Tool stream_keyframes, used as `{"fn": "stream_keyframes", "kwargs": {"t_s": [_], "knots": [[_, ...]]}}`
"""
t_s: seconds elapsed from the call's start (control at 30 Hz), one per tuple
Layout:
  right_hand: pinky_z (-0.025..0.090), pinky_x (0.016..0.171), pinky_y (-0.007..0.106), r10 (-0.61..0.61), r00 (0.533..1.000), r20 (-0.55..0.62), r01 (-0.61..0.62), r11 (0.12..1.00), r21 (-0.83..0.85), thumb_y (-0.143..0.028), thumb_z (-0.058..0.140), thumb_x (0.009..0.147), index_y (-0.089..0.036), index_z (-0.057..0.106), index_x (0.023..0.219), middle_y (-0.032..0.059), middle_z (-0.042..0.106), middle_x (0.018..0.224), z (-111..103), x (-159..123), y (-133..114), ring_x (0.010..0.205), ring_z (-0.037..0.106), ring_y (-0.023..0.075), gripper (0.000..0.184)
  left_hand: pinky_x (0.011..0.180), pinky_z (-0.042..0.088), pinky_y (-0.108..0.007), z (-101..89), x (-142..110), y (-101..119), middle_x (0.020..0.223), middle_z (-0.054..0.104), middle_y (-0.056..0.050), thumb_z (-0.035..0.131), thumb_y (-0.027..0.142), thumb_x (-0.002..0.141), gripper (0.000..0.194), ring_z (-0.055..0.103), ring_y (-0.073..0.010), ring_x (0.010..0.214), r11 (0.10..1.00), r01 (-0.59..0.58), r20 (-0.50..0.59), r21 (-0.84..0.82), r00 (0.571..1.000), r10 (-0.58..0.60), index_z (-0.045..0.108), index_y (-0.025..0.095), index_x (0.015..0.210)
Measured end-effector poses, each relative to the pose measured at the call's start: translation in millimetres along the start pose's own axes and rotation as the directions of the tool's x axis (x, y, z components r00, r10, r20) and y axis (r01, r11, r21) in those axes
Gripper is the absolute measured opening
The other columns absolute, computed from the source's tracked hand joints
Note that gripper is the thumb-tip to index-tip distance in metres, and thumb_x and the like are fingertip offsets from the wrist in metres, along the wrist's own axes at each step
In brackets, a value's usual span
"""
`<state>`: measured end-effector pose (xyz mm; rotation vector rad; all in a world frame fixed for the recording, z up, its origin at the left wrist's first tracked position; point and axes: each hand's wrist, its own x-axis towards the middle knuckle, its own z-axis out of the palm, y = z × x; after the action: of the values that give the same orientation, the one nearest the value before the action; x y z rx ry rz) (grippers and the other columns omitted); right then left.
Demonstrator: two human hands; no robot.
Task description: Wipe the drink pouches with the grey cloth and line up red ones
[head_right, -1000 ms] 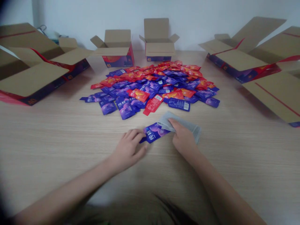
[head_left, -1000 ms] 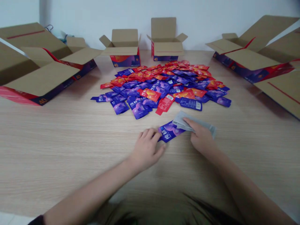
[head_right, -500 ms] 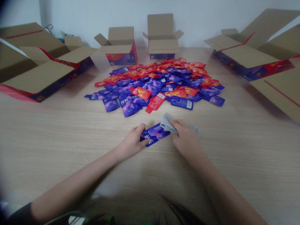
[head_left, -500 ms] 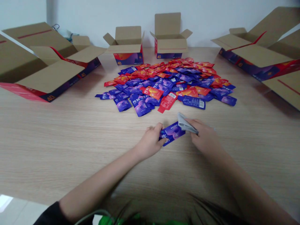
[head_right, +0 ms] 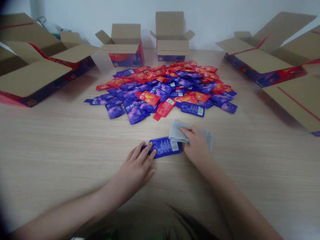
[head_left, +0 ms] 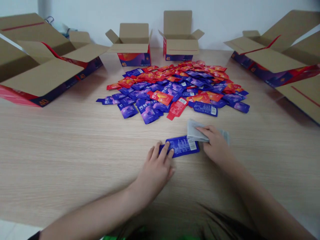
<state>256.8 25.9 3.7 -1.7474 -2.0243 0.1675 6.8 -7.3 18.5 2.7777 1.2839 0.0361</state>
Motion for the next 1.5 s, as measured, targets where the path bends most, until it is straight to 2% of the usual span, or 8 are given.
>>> {"fn": "stream_keyframes", "kwargs": {"t_s": [0.2,0.37,0.5,0.6,0.83,1.03,1.23,1.5], "knots": [[0.047,0.094,0.041,-0.006,0.988,-0.152,0.020,0.995,0.093,-0.003,0.040,0.076,-0.014,0.053,0.134,0.0136,0.057,0.114,-9.9,-7.5,-41.3,0.105,0.056,0.0267,0.060,0.104,0.038,-0.048,7.7,-6.5,10.7,0.145,0.041,-0.021,0.053,0.045,0.091,0.058,0.037,-0.0355,0.135,0.998,0.063,-0.029,-0.006,0.998,-0.064,0.044,0.016,0.140],[0.039,0.104,0.045,-0.282,0.957,0.068,0.281,0.959,0.021,-0.004,0.038,0.081,-0.016,0.052,0.134,0.0134,0.051,0.138,28.2,-27.9,-85.1,0.126,0.045,0.0269,0.056,0.110,0.029,-0.053,6.7,-8.5,16.0,0.130,0.057,-0.019,0.044,0.043,0.095,0.044,0.042,-0.0355,0.132,0.998,0.066,0.054,0.003,0.996,-0.066,0.061,0.011,0.121],[0.024,0.114,0.054,-0.223,0.968,0.112,0.225,0.974,-0.005,0.002,0.033,0.076,-0.009,0.048,0.135,0.0149,0.042,0.148,37.5,-19.3,-63.3,0.140,0.031,0.0266,0.062,0.109,0.031,-0.054,5.6,-11.5,17.1,0.144,0.042,-0.023,0.050,0.052,0.089,0.062,0.031,-0.0392,0.138,0.996,0.083,0.045,0.014,0.996,-0.083,0.049,0.010,0.136],[0.026,0.112,0.057,-0.116,0.993,0.029,0.116,0.993,-0.002,0.003,0.032,0.073,-0.004,0.044,0.138,0.0205,0.038,0.149,35.8,-13.7,-47.8,0.142,0.026,0.0281,0.066,0.108,0.032,-0.054,6.1,-11.9,16.2,0.151,0.028,-0.025,0.053,0.056,0.087,0.075,0.026,-0.0407,0.140,0.997,0.069,0.022,0.017,0.997,-0.069,0.036,0.013,0.145],[0.030,0.113,0.052,-0.334,0.937,0.102,0.330,0.943,0.048,0.000,0.034,0.075,-0.008,0.044,0.140,0.0173,0.041,0.148,42.8,-29.4,-68.3,0.142,0.026,0.0248,0.066,0.108,0.031,-0.055,6.0,-12.0,12.9,0.142,0.044,-0.025,0.052,0.056,0.087,0.065,0.032,-0.0416,0.137,0.999,0.039,0.068,0.018,0.997,-0.040,0.051,0.011,0.134],[0.030,0.112,0.055,-0.124,0.992,0.013,0.124,0.991,0.045,0.003,0.033,0.070,-0.009,0.036,0.145,0.0181,0.038,0.149,32.6,-18.5,-43.8,0.141,0.027,0.0250,0.076,0.106,0.033,-0.054,4.2,-11.0,14.2,0.150,0.029,-0.025,0.058,0.056,0.084,0.074,0.027,-0.0414,0.139,0.998,0.070,0.032,-0.010,0.997,-0.069,0.038,0.019,0.145],[0.032,0.113,0.050,-0.345,0.930,0.123,0.330,0.935,0.129,-0.001,0.034,0.073,-0.006,0.049,0.136,0.0169,0.045,0.145,36.1,-27.2,-71.9,0.139,0.032,0.0238,0.065,0.109,0.031,-0.054,-3.8,-8.8,13.0,0.142,0.045,-0.024,0.056,0.053,0.086,0.062,0.030,-0.0409,0.138,0.998,0.053,0.140,-0.019,0.989,-0.049,0.054,0.011,0.131],[0.032,0.113,0.050,-0.101,0.994,0.044,0.097,0.991,0.096,0.002,0.033,0.070,-0.004,0.042,0.140,0.0203,0.043,0.146,25.7,-21.4,-52.0,0.139,0.033,0.0241,0.070,0.108,0.033,-0.050,1.7,-10.2,11.3,0.150,0.028,-0.027,0.055,0.059,0.085,0.079,0.026,-0.0390,0.140,0.998,0.060,0.070,0.018,0.996,-0.061,0.041,0.004,0.140]]}}
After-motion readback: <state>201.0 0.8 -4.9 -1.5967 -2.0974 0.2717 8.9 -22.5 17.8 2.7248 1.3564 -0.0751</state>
